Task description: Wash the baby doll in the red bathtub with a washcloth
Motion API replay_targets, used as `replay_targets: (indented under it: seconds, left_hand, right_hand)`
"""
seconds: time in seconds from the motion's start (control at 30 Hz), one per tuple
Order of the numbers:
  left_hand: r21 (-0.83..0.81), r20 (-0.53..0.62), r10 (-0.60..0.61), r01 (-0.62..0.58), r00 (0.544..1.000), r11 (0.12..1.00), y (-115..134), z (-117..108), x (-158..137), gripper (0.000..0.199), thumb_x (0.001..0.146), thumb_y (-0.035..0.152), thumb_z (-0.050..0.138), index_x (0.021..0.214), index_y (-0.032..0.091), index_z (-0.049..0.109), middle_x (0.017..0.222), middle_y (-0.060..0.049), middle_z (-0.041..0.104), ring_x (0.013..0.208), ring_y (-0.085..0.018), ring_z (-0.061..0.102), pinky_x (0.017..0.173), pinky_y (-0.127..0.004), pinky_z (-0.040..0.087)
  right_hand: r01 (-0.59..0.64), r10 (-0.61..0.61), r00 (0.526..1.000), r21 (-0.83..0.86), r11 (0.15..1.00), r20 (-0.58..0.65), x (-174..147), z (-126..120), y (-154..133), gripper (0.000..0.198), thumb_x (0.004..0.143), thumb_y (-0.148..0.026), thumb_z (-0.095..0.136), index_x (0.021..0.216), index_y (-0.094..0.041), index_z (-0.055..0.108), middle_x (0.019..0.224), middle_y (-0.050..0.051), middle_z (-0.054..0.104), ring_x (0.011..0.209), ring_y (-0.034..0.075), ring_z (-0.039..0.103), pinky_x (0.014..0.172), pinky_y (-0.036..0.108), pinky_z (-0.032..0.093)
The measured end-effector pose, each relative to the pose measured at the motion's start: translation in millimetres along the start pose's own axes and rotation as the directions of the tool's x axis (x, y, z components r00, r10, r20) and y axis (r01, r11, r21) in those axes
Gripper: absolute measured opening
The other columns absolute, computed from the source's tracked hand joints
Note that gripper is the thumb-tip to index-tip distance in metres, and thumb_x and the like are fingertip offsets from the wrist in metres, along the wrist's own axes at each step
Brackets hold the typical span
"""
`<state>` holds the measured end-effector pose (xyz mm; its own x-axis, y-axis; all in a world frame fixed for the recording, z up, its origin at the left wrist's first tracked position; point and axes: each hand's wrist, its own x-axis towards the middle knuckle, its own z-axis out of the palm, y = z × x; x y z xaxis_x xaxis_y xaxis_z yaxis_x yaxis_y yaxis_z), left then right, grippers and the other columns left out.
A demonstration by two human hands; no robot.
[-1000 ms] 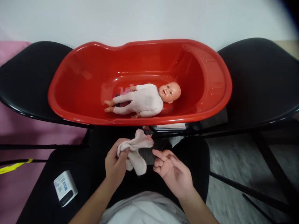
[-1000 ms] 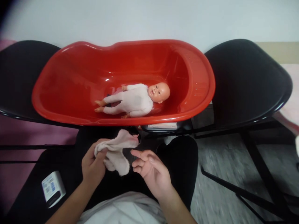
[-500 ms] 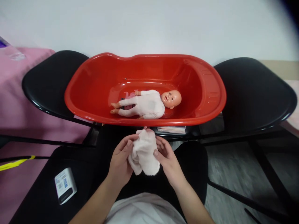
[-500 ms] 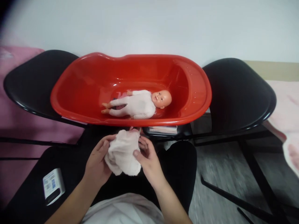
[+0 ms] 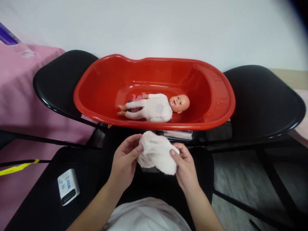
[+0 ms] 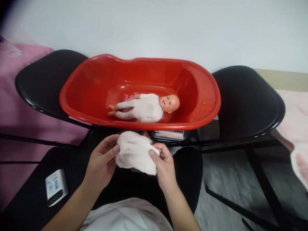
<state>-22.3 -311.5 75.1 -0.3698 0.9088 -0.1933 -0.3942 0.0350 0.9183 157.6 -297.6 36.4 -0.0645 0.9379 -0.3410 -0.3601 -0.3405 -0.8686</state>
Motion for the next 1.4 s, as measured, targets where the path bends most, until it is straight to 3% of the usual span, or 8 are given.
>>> replay_targets:
  seconds: [0.33,0.53,0.63,0.7,0.8,0.93,1.13,1.4]
  left_hand:
    - [0.375,0.073,0.420,-0.416,0.904,0.829,-12,-13,-1,0.009,0.084,0.012,0.070,0.089,0.019,0.068,0.094,-0.001,0.065,0.086,-0.012,0.063,0.071,-0.020,0.051]
    - [0.523,0.284,0.812,-0.792,0.510,0.315,12,-13,10,0.024,0.082,-0.001,0.065,0.092,0.020,0.063,0.098,-0.001,0.066,0.088,-0.014,0.066,0.077,-0.028,0.055]
    - [0.560,0.347,0.899,-0.828,0.269,0.032,29,-1,27,0.027,0.080,-0.001,0.067,0.096,0.022,0.062,0.103,-0.002,0.066,0.093,-0.015,0.066,0.079,-0.029,0.056]
    - [0.577,0.410,0.889,-0.813,0.203,-0.081,31,8,41,0.027,0.083,0.002,0.065,0.101,0.022,0.062,0.108,-0.004,0.066,0.101,-0.017,0.065,0.086,-0.032,0.056]
    - [0.623,0.550,0.767,-0.775,0.331,-0.112,18,14,60,0.023,0.090,0.012,0.060,0.112,0.019,0.060,0.122,-0.009,0.064,0.118,-0.023,0.059,0.099,-0.041,0.050]
    - [0.670,0.693,0.500,-0.720,0.519,-0.181,-9,-2,72,0.030,0.096,0.024,0.056,0.124,0.013,0.058,0.131,-0.013,0.062,0.123,-0.027,0.055,0.106,-0.044,0.043]
    - [0.618,0.776,0.361,-0.740,0.518,-0.267,-11,-25,85,0.031,0.096,0.024,0.055,0.125,0.015,0.060,0.132,-0.011,0.061,0.125,-0.026,0.054,0.112,-0.045,0.035]
    - [0.492,0.870,0.101,-0.834,0.482,-0.250,6,-36,130,0.039,0.094,0.036,0.061,0.129,0.018,0.061,0.122,-0.010,0.068,0.114,-0.027,0.062,0.097,-0.041,0.047]
  right_hand:
    - [0.265,-0.267,0.963,-0.062,0.962,-0.028,5,-8,-9,0.017,0.075,-0.024,0.078,0.082,-0.023,0.062,0.093,0.000,0.062,0.088,0.015,0.057,0.079,0.028,0.045]
    - [0.497,-0.502,0.861,-0.336,0.800,0.077,4,6,-23,0.027,0.086,-0.029,0.068,0.113,-0.027,0.069,0.124,0.006,0.064,0.122,0.024,0.055,0.107,0.042,0.042]
    - [0.650,-0.679,0.713,-0.527,0.547,0.174,13,15,-40,0.048,0.090,-0.028,0.062,0.137,-0.027,0.057,0.146,0.007,0.049,0.137,0.027,0.044,0.114,0.048,0.036]
    - [0.703,-0.739,0.611,-0.624,0.342,0.284,26,16,-48,0.053,0.092,-0.025,0.058,0.144,-0.027,0.049,0.151,0.008,0.043,0.138,0.027,0.043,0.114,0.049,0.038]
    - [0.682,-0.750,0.530,-0.725,0.099,0.396,48,7,-51,0.045,0.093,-0.021,0.053,0.138,-0.024,0.055,0.156,0.012,0.035,0.139,0.029,0.042,0.110,0.050,0.041]
    - [0.549,-0.771,0.542,-0.835,0.024,0.334,57,-11,-42,0.033,0.093,-0.020,0.054,0.125,-0.019,0.061,0.159,0.015,0.029,0.141,0.031,0.038,0.111,0.054,0.040]
    - [0.580,-0.645,0.530,-0.791,-0.197,0.550,45,0,-32,0.033,0.094,-0.018,0.052,0.127,-0.019,0.054,0.150,0.013,0.045,0.141,0.028,0.038,0.115,0.054,0.034]
    - [0.500,-0.325,0.693,-0.754,-0.427,0.644,78,20,-53,0.040,0.087,-0.022,0.064,0.127,-0.018,0.058,0.118,0.011,0.067,0.113,0.028,0.058,0.115,0.056,0.026]
